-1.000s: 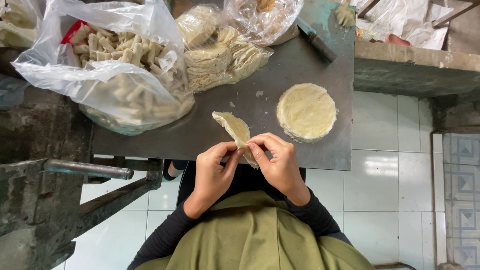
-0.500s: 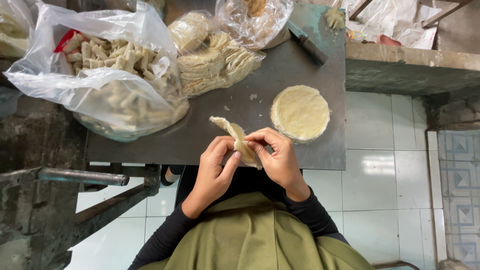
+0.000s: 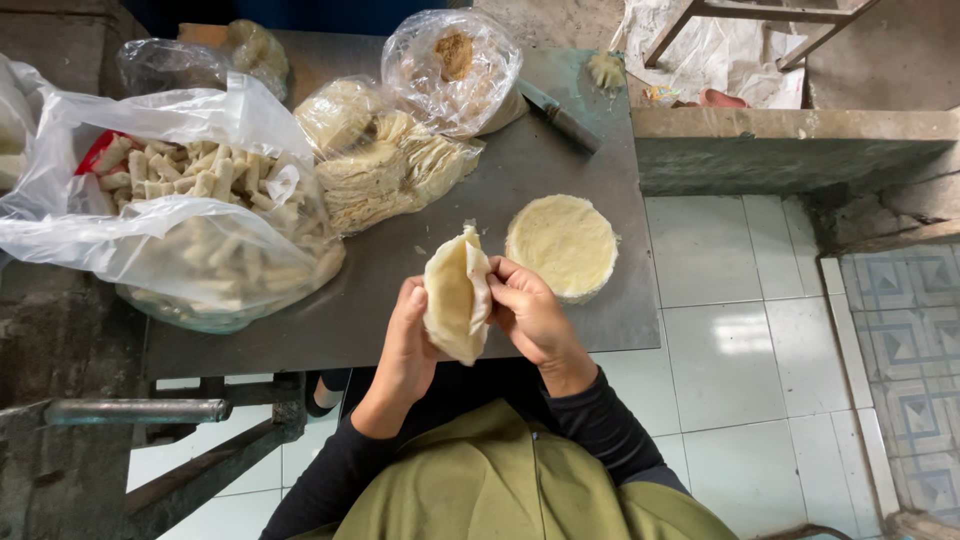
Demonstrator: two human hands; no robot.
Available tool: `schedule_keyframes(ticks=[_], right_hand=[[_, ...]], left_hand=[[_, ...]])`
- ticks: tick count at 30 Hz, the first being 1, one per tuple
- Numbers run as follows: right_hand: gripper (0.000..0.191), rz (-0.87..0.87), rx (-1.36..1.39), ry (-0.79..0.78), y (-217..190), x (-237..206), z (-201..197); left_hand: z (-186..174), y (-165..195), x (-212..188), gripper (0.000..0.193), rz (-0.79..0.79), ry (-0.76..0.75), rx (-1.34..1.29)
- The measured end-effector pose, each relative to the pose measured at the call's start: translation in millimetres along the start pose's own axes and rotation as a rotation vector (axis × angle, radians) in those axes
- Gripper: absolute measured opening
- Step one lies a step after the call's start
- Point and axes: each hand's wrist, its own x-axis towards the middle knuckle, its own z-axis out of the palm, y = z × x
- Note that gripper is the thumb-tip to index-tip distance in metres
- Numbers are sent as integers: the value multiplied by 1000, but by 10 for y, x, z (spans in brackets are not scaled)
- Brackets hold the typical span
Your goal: The person stretches thin pieces of dough by hand and lays them over round dough bases on a metal table, building up layered rounds. They then use a knife to cut the stacked dough rounds into pieces on the table.
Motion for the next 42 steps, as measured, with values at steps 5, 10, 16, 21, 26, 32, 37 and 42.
schedule_keyframes(ticks=[5,10,16,21,26,32,37,42], right_hand=[[32,-185,-223,35,112,-20,174],[19,-502,-631,162,257,78,235],[18,-402,-273,209,111,150,-41],[26,-87,216,72,-137,154,-46],[57,-173,221,113,-112,-21,210],[22,-807,-962,214,-129,-149,442],[40,-821,-1115,47,-282,-334,534],[47,-830,-1238,-28,-416,-433,541]], left_hand=[[-8,-65,147,50,34,16,350],[47,-65,102,39,282,-45,511],[130,76,-43,44,80,-1,39],[134,237,-127,45,32,-59,-71],[292,333,-194,47,82,-176,284],[406,479,-236,90,71,-309,262],[401,548,-118,92,-45,-184,326],[247,818,3,77,40,-481,635]])
